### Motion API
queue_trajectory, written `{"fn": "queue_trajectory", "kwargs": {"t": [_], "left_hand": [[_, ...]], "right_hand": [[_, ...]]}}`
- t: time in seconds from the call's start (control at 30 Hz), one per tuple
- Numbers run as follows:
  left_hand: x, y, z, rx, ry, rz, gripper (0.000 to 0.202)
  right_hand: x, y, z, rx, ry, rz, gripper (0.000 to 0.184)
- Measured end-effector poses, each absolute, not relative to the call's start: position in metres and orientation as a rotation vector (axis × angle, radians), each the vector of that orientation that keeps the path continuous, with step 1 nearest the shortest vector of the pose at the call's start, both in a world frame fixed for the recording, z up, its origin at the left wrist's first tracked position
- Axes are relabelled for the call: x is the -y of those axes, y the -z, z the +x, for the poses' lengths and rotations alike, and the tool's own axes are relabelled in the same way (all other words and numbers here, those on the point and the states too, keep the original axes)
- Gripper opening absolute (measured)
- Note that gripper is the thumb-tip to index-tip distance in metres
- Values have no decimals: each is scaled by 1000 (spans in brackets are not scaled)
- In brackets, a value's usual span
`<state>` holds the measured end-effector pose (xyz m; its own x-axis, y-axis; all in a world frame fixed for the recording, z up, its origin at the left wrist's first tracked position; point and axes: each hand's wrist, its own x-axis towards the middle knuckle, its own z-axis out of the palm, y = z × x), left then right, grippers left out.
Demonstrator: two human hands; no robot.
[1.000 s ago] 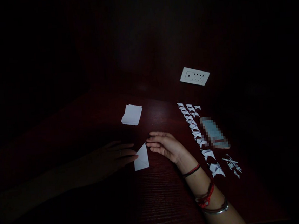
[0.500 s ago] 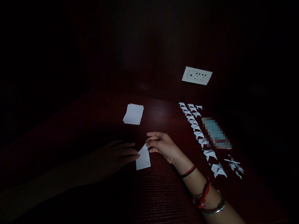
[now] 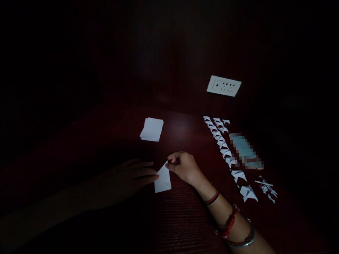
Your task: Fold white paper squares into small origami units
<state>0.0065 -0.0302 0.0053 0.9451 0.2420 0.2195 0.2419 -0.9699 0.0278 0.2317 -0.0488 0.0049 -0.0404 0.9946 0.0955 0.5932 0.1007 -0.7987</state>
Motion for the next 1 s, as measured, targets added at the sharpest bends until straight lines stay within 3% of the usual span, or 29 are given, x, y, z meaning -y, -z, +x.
{"fn": "queue_trajectory", "kwargs": {"t": [0.27,0.47,0.53,0.7,1.0], "left_hand": [[31,-8,7,-383,-342,3103,38],[32,-8,8,-396,-349,3116,38],[31,-8,7,-391,-342,3134,38],[25,-3,2,-417,-421,3187,41],[31,0,11,-643,-534,3224,30]], "right_hand": [[48,-9,228,1639,-933,-1501,7],[50,-13,225,1531,-1151,-1330,17],[51,-14,227,1513,-1160,-1349,25],[59,-19,229,1571,-1158,-1427,16],[63,-19,222,1491,-1145,-1433,20]]}}
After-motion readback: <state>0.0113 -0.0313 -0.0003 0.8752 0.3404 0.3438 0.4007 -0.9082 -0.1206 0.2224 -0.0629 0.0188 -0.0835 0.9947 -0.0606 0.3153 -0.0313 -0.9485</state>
